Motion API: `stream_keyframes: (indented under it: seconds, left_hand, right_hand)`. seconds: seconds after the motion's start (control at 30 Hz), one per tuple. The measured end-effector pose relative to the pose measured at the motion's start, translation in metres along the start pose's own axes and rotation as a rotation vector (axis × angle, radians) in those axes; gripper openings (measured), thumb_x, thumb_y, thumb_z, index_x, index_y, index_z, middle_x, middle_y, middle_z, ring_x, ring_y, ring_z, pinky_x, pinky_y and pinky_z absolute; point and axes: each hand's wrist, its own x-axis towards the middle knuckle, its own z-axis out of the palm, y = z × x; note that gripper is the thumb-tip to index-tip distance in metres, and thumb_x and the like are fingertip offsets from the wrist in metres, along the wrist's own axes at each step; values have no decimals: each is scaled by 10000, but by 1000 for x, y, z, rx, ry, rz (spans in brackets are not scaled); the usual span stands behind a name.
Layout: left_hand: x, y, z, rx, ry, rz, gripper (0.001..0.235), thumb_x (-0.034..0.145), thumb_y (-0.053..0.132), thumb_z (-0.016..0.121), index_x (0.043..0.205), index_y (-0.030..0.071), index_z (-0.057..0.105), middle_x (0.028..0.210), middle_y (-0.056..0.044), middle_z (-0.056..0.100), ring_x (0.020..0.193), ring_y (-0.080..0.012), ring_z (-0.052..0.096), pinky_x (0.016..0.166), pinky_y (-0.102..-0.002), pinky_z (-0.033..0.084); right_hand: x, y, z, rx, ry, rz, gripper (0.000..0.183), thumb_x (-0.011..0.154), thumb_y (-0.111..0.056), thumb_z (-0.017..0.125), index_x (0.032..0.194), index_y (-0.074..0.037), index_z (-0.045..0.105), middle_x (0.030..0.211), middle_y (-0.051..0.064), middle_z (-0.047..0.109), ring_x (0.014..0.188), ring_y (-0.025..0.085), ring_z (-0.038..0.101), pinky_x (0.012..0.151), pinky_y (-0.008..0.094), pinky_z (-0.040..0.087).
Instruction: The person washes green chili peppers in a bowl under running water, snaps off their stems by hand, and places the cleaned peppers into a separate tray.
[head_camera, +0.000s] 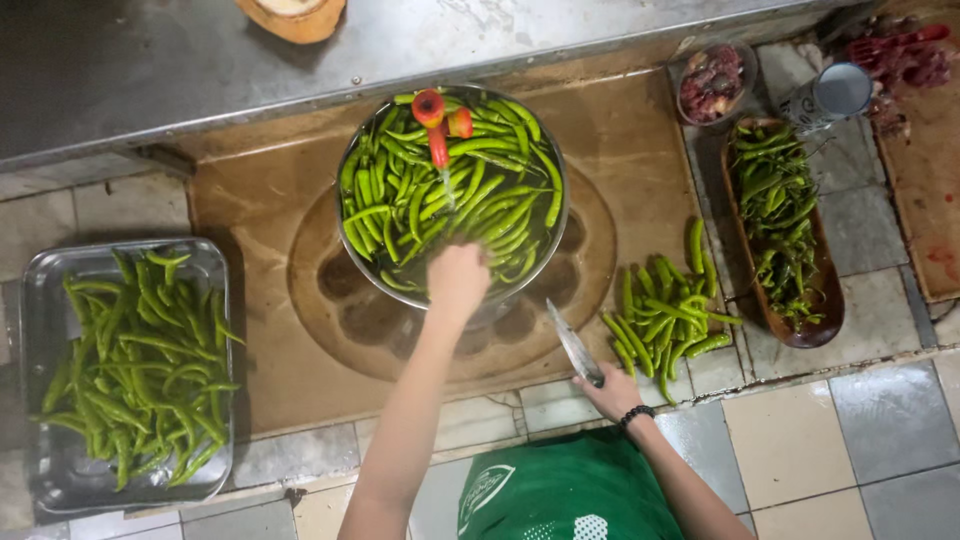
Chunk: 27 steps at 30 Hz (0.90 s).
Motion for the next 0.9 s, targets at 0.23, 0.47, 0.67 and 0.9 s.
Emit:
stream_keyframes:
  seconds: [0.23, 0.47, 0.67, 0.9]
  left_hand:
    - [6, 27, 44, 28, 407, 312, 252, 792, 269, 715, 1009, 148, 753, 1013, -180, 766, 954, -375, 712, 842, -480, 534]
    - [-2, 23, 11, -427, 327, 193, 376, 823, 251, 826, 1146, 75, 747, 997, -169, 785, 893, -256, 756, 846, -366, 576]
    - [-16, 33, -5, -1109, 206, 249, 312, 921, 99, 773, 1195, -35, 707, 1057, -74, 766, 915, -114, 694, 804, -262, 552]
    - [-61, 98, 36, -1256, 26, 120, 485, 868, 143, 784, 1289, -34, 623, 1013, -60, 756, 827, -118, 682, 766, -252, 554]
  right_hand:
    - [10, 4, 7, 173, 53, -94, 619, 792, -596, 723, 1080, -48, 710, 987, 217, 747, 937, 388, 719, 842, 468, 567]
    - [-20, -18, -35, 404, 19, -65, 498, 824, -486, 762, 981, -17, 698, 797, 173, 735, 729, 267, 679, 694, 408, 550]
    - [-36, -53, -81, 674, 153, -103, 409, 816, -327, 853, 960, 23, 699, 813, 103, 734, 663, 120, 625, 612, 300, 512]
    - [-54, -94, -157, 1270, 167, -298, 350, 740, -12, 787, 1060, -42, 650, 954, -24, 777, 598, 43, 541, 514, 211, 442]
